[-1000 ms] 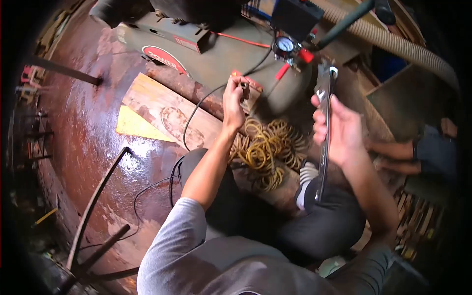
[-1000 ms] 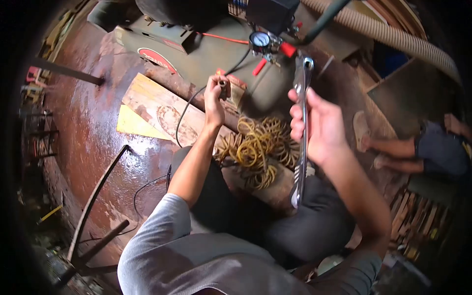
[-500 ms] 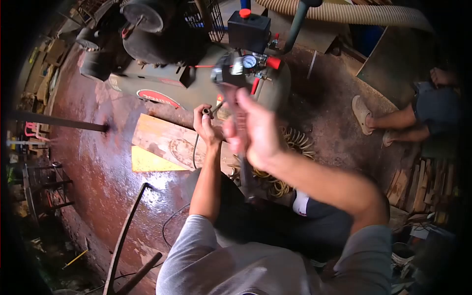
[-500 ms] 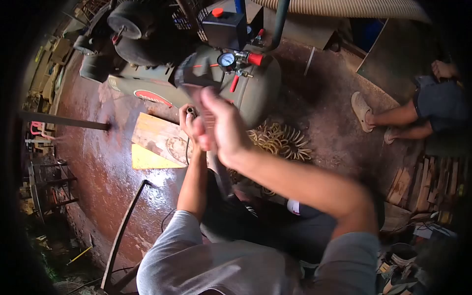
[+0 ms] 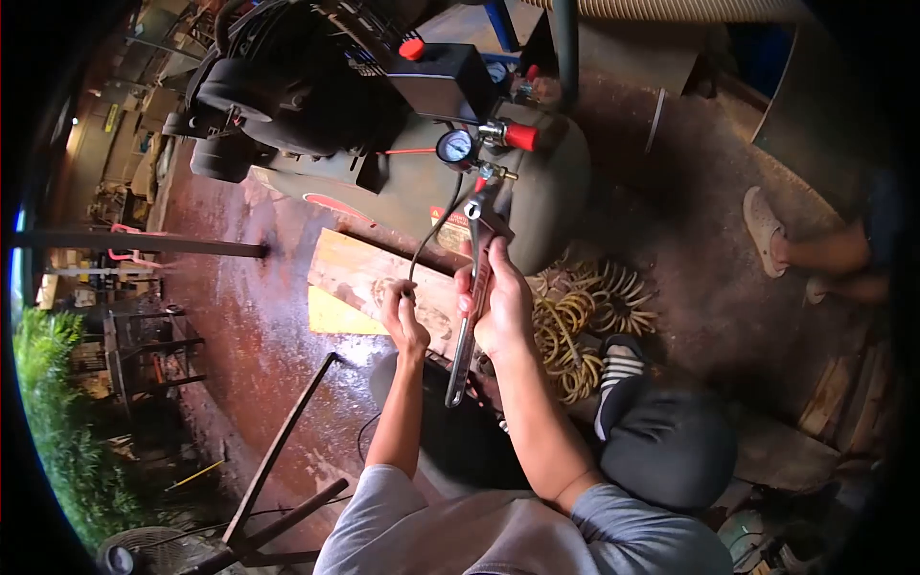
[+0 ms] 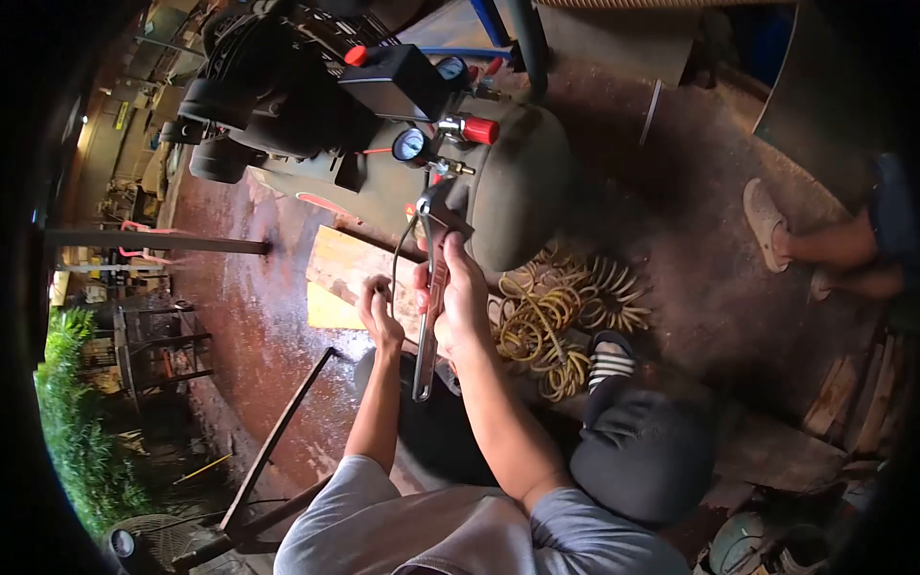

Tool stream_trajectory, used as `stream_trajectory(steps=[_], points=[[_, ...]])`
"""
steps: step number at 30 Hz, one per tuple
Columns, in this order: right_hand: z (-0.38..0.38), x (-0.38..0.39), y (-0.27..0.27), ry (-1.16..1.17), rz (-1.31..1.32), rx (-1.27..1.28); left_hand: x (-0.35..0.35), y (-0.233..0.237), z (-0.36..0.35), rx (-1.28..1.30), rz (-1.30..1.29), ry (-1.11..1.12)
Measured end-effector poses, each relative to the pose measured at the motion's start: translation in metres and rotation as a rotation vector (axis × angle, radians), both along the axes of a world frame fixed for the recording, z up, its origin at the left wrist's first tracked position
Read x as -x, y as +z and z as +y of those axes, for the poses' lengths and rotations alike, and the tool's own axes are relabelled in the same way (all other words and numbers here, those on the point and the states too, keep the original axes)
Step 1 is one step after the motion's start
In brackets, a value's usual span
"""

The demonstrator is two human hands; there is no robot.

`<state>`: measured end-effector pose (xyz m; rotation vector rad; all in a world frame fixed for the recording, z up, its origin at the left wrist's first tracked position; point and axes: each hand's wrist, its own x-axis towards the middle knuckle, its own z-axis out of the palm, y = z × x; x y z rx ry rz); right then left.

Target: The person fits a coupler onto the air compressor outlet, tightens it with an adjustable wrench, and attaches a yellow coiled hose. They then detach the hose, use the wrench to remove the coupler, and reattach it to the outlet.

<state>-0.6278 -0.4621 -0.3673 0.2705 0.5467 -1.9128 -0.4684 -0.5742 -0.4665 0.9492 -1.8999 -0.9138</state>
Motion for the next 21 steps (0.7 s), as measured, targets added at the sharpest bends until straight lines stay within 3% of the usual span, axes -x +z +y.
stream_trajectory(steps=[3, 8, 17, 21], points=[[-0.002, -0.001, -0.008, 0.023, -0.015, 0.068, -0.026, 0.012, 0.014, 0.102, -0.327, -0.019], [-0.003, 0.005, -0.003, -0.028, -0.034, 0.124, -0.063, 0.007, 0.033, -0.096, -0.635, 0.174], [-0.004, 0.009, 0.0, 0.021, -0.114, 0.112, -0.048, -0.011, 0.049, -0.007, -0.503, 0.199], [-0.001, 0.017, 0.001, 0.049, -0.151, 0.13, -0.033, -0.006, 0.057, 0.012, -0.608, 0.19]])
